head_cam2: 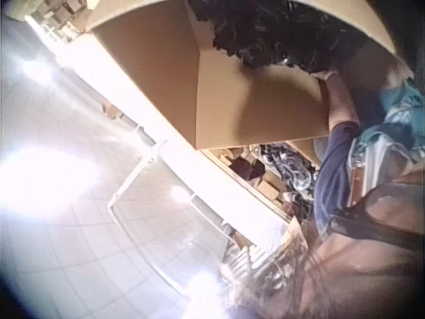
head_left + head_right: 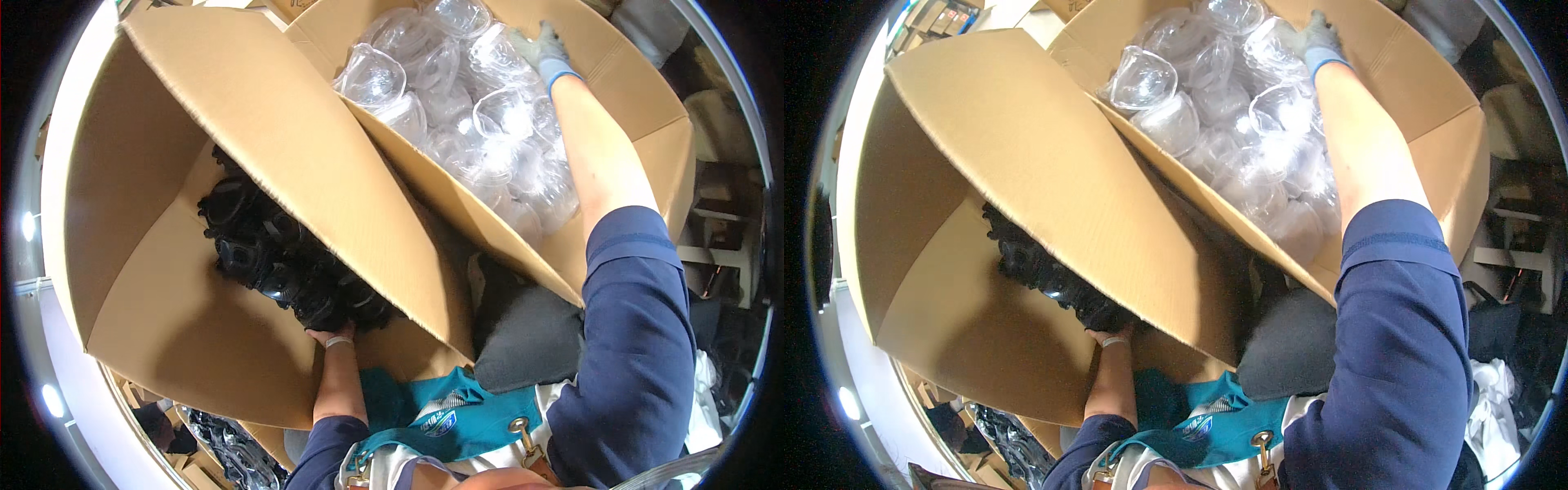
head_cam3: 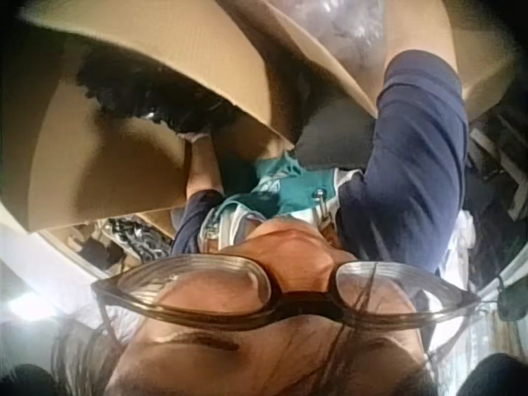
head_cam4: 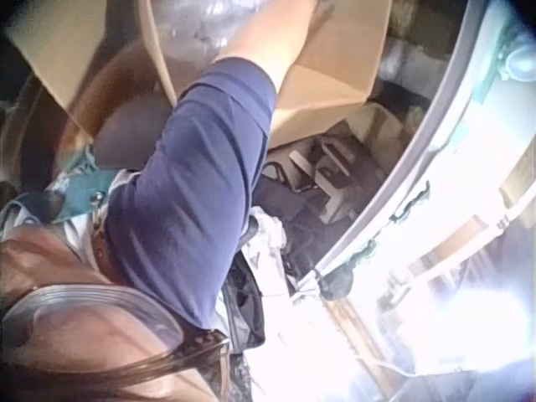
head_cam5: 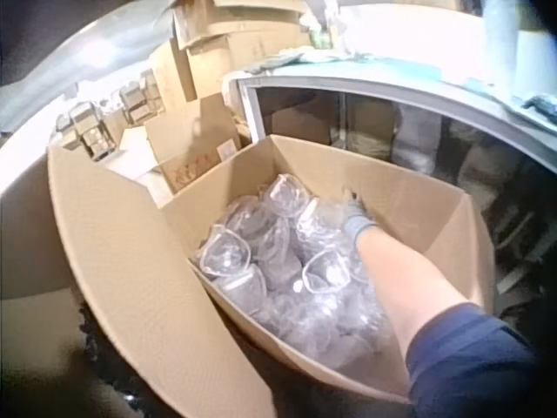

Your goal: Packing black plastic components and clear plastic pieces into boxes.

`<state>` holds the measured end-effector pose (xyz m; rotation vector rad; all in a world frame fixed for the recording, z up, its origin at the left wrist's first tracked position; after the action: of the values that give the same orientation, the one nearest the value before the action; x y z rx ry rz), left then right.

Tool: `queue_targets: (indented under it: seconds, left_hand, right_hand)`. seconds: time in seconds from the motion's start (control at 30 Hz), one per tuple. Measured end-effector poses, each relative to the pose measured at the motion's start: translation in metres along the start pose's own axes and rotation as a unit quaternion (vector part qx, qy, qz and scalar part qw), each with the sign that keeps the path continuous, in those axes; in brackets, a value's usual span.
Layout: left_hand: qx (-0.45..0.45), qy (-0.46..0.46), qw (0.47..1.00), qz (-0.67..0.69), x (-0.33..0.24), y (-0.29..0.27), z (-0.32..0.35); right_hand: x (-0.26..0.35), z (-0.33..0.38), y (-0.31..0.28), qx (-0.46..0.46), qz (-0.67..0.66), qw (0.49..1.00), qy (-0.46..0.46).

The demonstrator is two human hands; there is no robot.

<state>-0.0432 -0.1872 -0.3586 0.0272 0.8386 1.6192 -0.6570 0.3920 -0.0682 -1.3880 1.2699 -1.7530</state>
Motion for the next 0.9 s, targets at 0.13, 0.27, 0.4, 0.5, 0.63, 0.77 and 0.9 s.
queue_targets:
  seconds: [0.13, 0.27, 0.4, 0.5, 0.63, 0.77, 0.9]
  left_hand:
    - [-0.021, 0.02, 0.998, -0.052, 0.028, 0.052, 0.029]
    - [-0.055, 0.013, 0.998, -0.03, 0.03, 0.04, 0.028]
    - [-0.069, 0.01, 0.998, 0.001, 0.025, 0.033, 0.029]
    - [-0.073, -0.011, 0.997, 0.013, 0.038, 0.039, 0.022]
    - [-0.09, -0.004, 0.994, 0.061, 0.032, 0.028, 0.027]
    - [-0.132, 0.021, 0.983, 0.124, 0.03, 0.017, 0.03]
    - [0.109, -0.075, 0.988, -0.08, -0.047, -0.049, -0.033]
  right_hand:
    - [0.011, -0.006, 0.07, 0.145, 0.039, 0.986, -0.075]
    - [0.048, 0.062, 0.116, 0.073, 0.338, 0.886, -0.308]
    - [0.081, 0.115, 0.154, 0.272, 0.031, 0.925, -0.264]
    - [0.065, 0.121, 0.229, 0.343, -0.246, 0.893, -0.154]
    - [0.099, 0.132, 0.251, 0.338, -0.28, 0.888, -0.138]
    - [0.107, 0.141, 0.247, 0.412, -0.391, 0.818, -0.091]
    - [0.17, 0.168, 0.244, 0.561, -0.452, 0.671, -0.177]
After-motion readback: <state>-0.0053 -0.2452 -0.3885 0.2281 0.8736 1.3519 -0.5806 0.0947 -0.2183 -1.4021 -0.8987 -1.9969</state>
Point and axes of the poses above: each hand's wrist, its own z-axis away from the middle knuckle, its own y-axis out of the palm, x = y × z, the point moved 9 cm from there along -z, towards the middle knuckle, and after that the axes turned 5 degrees about x, right-handed, at the moved point
